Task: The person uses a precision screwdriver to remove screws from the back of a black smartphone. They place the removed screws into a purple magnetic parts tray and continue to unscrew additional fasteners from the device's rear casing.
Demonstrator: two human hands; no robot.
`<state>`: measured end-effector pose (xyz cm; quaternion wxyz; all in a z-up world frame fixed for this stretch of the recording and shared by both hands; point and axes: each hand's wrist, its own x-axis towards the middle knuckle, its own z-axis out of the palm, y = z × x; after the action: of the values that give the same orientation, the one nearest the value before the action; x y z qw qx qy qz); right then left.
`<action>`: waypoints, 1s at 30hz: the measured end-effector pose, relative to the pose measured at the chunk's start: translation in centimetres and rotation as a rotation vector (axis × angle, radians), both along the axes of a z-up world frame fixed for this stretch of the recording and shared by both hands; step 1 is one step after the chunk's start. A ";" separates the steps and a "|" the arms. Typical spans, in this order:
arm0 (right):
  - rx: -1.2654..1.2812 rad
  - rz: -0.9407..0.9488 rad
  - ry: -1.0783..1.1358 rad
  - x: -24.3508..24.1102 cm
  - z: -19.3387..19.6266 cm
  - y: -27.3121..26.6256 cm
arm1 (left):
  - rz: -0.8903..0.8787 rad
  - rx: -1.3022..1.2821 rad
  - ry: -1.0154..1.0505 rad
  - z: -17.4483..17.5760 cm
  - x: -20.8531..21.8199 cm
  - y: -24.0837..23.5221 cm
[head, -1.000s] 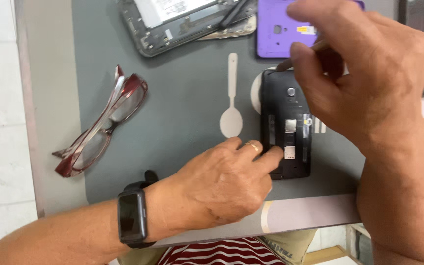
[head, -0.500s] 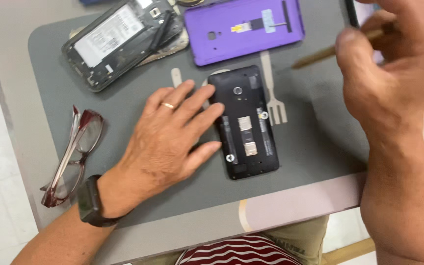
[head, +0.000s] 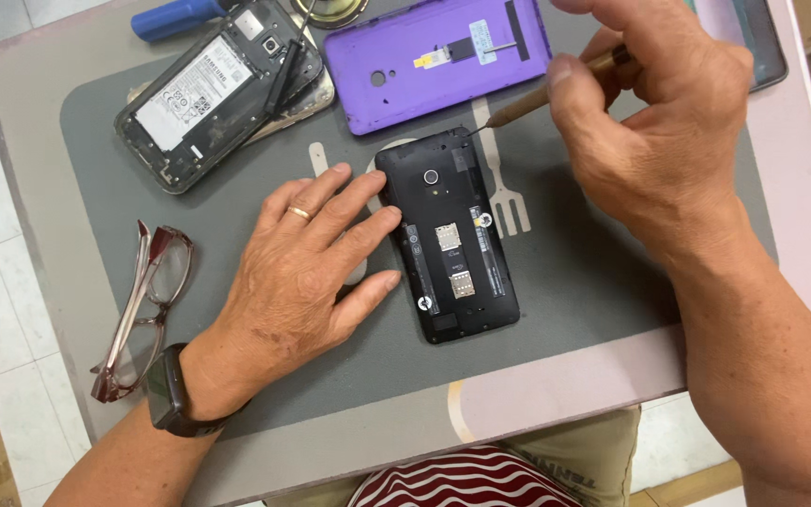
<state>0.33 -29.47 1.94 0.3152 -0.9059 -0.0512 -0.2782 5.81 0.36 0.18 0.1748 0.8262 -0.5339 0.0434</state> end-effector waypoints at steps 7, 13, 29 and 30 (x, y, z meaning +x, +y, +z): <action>-0.016 0.042 0.014 0.1 0.4 0.5 | -0.003 -0.022 0.011 0.1 -0.1 0.1; -0.090 0.073 0.018 0.2 1.3 1.1 | 0.002 -0.031 0.011 -0.2 -0.1 0.1; -0.419 0.014 0.189 0.9 4.1 2.9 | 0.000 -0.092 0.032 -0.3 -0.1 0.1; -0.470 0.023 0.201 1.0 4.2 2.9 | 0.001 -0.092 0.034 -0.3 -0.1 0.1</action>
<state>1.29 -26.59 6.15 0.1025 -0.9767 -0.0933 -0.1637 5.76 0.42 -0.11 0.2216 0.8181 -0.5279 0.0541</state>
